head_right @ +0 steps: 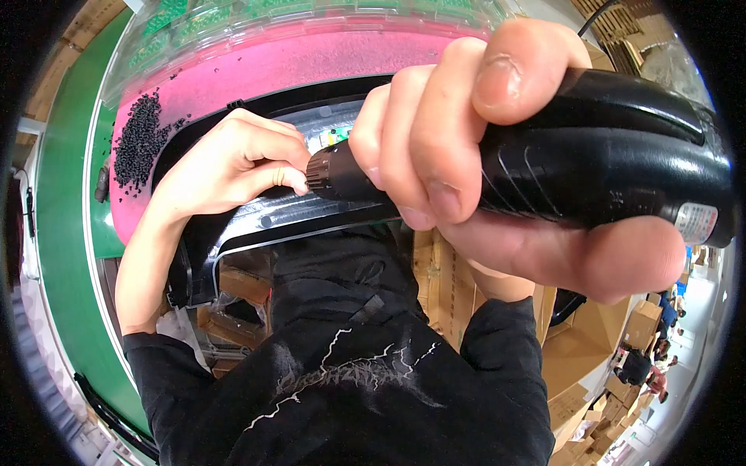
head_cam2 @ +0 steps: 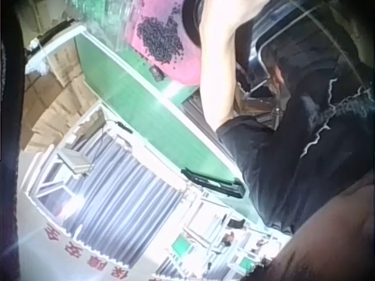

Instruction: Install circuit boards into plastic housings using an electric screwdriver.

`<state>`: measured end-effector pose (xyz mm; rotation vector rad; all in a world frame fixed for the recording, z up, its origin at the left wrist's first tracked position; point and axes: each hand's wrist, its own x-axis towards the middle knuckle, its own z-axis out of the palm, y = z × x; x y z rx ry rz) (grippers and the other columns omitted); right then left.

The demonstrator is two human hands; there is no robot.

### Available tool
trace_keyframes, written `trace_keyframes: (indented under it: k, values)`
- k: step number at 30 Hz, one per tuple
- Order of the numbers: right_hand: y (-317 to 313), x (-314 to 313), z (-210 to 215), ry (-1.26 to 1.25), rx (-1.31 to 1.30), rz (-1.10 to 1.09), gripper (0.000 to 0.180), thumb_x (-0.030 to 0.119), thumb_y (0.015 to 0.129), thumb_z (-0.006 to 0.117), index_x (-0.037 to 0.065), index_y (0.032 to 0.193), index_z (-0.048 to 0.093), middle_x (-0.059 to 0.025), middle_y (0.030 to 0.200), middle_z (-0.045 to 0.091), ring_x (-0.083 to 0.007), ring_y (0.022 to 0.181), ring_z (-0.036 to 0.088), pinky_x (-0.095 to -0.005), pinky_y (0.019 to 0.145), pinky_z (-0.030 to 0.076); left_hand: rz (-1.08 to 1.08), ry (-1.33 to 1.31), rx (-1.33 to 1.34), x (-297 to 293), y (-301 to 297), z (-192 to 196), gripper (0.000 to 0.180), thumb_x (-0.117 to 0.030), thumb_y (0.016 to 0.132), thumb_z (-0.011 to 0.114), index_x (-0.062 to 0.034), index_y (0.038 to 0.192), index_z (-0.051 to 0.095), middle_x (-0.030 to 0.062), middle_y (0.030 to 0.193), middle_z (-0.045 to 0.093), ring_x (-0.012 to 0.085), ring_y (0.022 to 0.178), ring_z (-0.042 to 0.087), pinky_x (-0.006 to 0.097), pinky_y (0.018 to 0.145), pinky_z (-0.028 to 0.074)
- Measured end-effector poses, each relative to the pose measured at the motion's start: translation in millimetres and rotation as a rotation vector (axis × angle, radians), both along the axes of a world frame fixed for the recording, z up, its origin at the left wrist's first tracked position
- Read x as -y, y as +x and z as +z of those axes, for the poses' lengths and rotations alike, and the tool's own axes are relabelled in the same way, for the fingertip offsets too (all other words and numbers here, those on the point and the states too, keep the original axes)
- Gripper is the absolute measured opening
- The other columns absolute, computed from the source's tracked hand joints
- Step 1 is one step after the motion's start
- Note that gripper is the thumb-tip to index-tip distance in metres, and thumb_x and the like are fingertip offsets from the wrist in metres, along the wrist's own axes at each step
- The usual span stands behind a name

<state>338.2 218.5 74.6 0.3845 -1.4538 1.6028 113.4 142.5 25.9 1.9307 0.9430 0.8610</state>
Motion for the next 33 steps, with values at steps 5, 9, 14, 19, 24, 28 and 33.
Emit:
trace_keyframes:
  k: [5,9,14,19,24,28,33]
  values:
    - [-4.4,-11.1,1.6,0.065,0.072,0.068,0.064,0.067,0.081,0.066,0.011,0.11,0.053,0.0059,0.07,0.056,-0.0058,0.054,0.054,-0.0236,0.057,0.045,0.024,0.066,0.002,-0.2,0.9,-0.1,0.017,-0.011,0.08,0.076,0.0033,0.085,0.068,0.0115,0.075,0.067,0.0255,0.068,0.065,0.034,0.063,0.051]
    - [-10.1,-14.8,-2.3,0.111,0.126,0.082,0.07,0.073,0.082,0.06,0.01,0.111,0.053,0.0051,0.073,0.056,-0.0055,0.054,0.053,-0.0231,0.056,0.042,0.139,0.215,-0.031,2.0,4.1,0.4,0.016,-0.012,0.079,0.077,0.0019,0.086,0.071,0.0104,0.077,0.07,0.0231,0.067,0.066,0.033,0.063,0.052]
    - [-13.0,-20.6,-15.4,0.089,0.173,0.019,0.073,0.077,0.084,0.053,0.008,0.111,0.054,0.0036,0.071,0.055,-0.007,0.054,0.051,-0.0256,0.055,0.04,0.345,0.205,-0.106,1.4,3.7,4.0,0.017,-0.012,0.079,0.078,0.0008,0.09,0.074,0.0104,0.077,0.072,0.0206,0.071,0.069,0.03,0.065,0.053]
    - [-21.2,-20.5,-20.5,0.079,0.195,0.021,0.074,0.077,0.084,0.051,0.007,0.109,0.053,0.0022,0.068,0.055,-0.0079,0.052,0.05,-0.0265,0.055,0.042,0.418,0.178,-0.105,0.1,4.5,3.5,0.017,-0.01,0.081,0.076,0.0006,0.094,0.074,0.0105,0.08,0.073,0.0167,0.07,0.07,0.029,0.065,0.054]
    - [-37.9,-8.3,-20.0,0.008,0.256,0.018,0.07,0.074,0.083,0.059,0.007,0.098,0.048,0.0029,0.064,0.05,-0.0062,0.046,0.042,-0.0234,0.047,0.037,0.463,0.1,-0.109,-0.1,2.9,9.0,0.016,-0.012,0.092,0.067,0.0016,0.096,0.072,0.0097,0.075,0.072,0.0146,0.066,0.066,0.029,0.064,0.053]
    - [-46.7,-3.5,-20.1,-0.006,0.301,0.01,0.075,0.078,0.079,0.059,0.006,0.097,0.047,0.0018,0.06,0.047,-0.0069,0.044,0.04,-0.0233,0.044,0.035,0.477,-0.049,-0.122,1.0,2.4,13.9,0.024,-0.019,0.094,0.062,0.0026,0.085,0.07,0.0129,0.067,0.068,0.025,0.065,0.07,0.034,0.065,0.053]
    - [-44.7,-0.4,-17.5,0.017,0.294,-0.003,0.076,0.078,0.08,0.059,0.005,0.099,0.048,0.0012,0.061,0.048,-0.007,0.044,0.041,-0.0232,0.044,0.035,0.429,0.02,-0.148,0.7,2.0,6.0,0.023,-0.021,0.091,0.066,0.0006,0.085,0.065,0.0128,0.068,0.067,0.0273,0.067,0.069,0.037,0.065,0.052]
